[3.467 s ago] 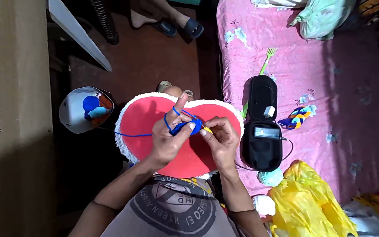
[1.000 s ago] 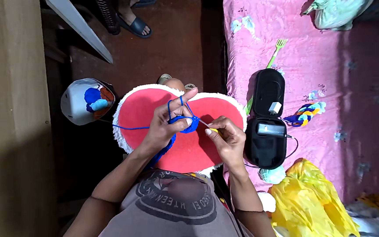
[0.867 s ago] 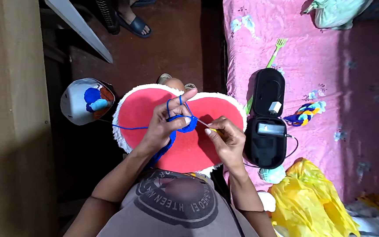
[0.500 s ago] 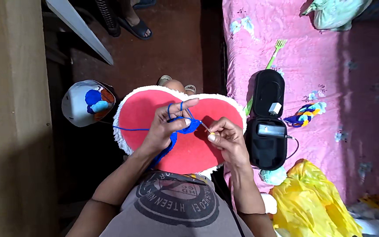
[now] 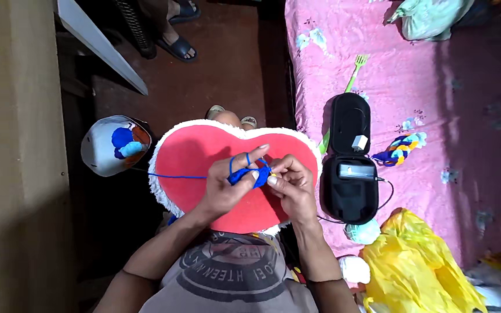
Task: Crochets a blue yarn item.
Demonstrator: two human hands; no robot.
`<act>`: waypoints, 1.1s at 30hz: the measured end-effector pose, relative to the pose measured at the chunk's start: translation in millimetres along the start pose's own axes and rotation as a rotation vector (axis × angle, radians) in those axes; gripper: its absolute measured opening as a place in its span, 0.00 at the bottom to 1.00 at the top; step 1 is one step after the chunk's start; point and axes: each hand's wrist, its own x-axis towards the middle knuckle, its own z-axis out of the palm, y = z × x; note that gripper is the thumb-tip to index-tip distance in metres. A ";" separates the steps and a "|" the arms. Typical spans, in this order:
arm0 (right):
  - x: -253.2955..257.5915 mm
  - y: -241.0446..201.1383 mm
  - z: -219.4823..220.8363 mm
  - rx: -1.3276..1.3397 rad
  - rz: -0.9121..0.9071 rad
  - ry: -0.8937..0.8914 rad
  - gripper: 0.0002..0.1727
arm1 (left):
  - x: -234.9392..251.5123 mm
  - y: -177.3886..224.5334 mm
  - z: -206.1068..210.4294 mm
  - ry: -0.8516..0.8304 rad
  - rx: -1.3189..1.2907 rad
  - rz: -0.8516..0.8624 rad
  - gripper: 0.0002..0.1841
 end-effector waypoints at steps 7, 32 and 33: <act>-1.4 7.2 -12.7 -0.831 -0.556 0.034 0.05 | 12.0 7.3 -17.4 0.004 -0.558 -0.320 0.16; 46.8 -2.5 24.2 -0.105 -0.042 0.148 0.15 | 28.0 -2.2 -7.1 0.092 -0.104 -0.116 0.10; 47.8 -1.7 23.8 -0.102 -0.031 0.151 0.15 | 28.9 -3.4 -9.3 0.078 -0.130 -0.150 0.10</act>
